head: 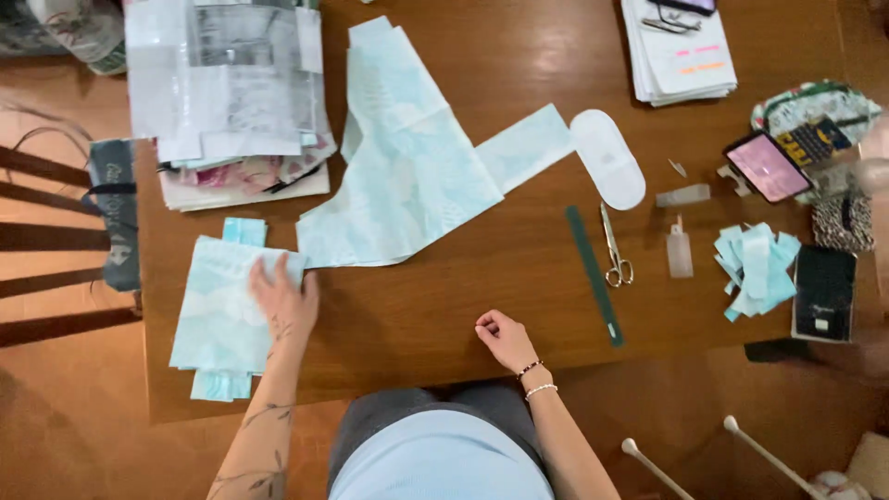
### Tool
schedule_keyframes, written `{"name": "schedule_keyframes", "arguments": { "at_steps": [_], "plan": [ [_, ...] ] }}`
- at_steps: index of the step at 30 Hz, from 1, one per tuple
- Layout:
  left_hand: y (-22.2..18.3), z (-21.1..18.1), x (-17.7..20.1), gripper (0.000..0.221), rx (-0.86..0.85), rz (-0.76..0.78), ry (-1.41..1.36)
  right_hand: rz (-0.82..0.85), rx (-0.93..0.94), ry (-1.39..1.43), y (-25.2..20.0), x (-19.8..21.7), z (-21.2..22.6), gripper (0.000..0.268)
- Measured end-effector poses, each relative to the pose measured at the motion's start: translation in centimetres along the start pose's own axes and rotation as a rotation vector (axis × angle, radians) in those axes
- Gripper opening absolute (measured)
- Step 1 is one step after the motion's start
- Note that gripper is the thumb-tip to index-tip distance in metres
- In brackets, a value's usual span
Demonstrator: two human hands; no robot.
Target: Measuring and cutting fabric pieces using a ruler and scissors on a wooden table.
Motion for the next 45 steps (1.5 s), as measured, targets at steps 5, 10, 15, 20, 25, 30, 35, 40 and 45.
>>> {"name": "schedule_keyframes", "arguments": {
  "at_steps": [5, 10, 15, 20, 25, 30, 35, 40, 45],
  "plan": [
    [2.5, -13.9, 1.7, 0.077, -0.368, -0.063, -0.094, 0.042, -0.053, 0.057, 0.2, 0.3, -0.9, 0.021],
    [-0.3, -18.3, -2.6, 0.095, -0.331, 0.361, 0.076, -0.002, 0.11, -0.002, -0.2, 3.4, 1.3, 0.019],
    [-5.1, -18.3, -2.4, 0.091, -0.267, 0.514, 0.192, -0.157, 0.131, 0.135, 4.3, 7.1, -0.4, 0.019],
    [-12.1, -17.2, -0.6, 0.074, -0.266, 0.482, 0.267, -0.338, 0.164, 0.317, 8.2, 13.0, -0.1, 0.017],
    [-17.4, -16.4, 0.3, 0.054, -0.393, 0.27, 0.173, -0.417, 0.181, 0.245, 13.0, 17.2, 2.1, 0.019],
    [-19.5, -15.0, -0.2, 0.044, -0.286, 0.27, 0.013, -0.537, 0.347, 0.072, 17.8, 20.7, 4.5, 0.05],
    [-18.7, -15.0, -0.4, 0.051, 0.011, 0.476, -0.007, -0.458, 0.26, -0.106, 21.2, 21.5, 5.8, 0.077],
    [-17.7, -13.7, -1.1, 0.059, -0.011, 0.277, 0.085, -0.168, 0.215, -0.029, 20.6, 20.0, 4.4, 0.051],
    [-15.3, -13.3, -1.8, 0.04, -0.126, 0.232, 0.028, 0.028, 0.129, -0.073, 10.5, 22.3, -0.9, 0.045]
  ]
}}
Point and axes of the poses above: each hand's wrist, its own y-axis towards the middle knuckle, its own x-axis out of the back of the hand, z = x × y, the point moved 4 cm from there along y, towards the middle knuckle, and after that the axes turned 11 degrees about -x, right-handed, at the moved point
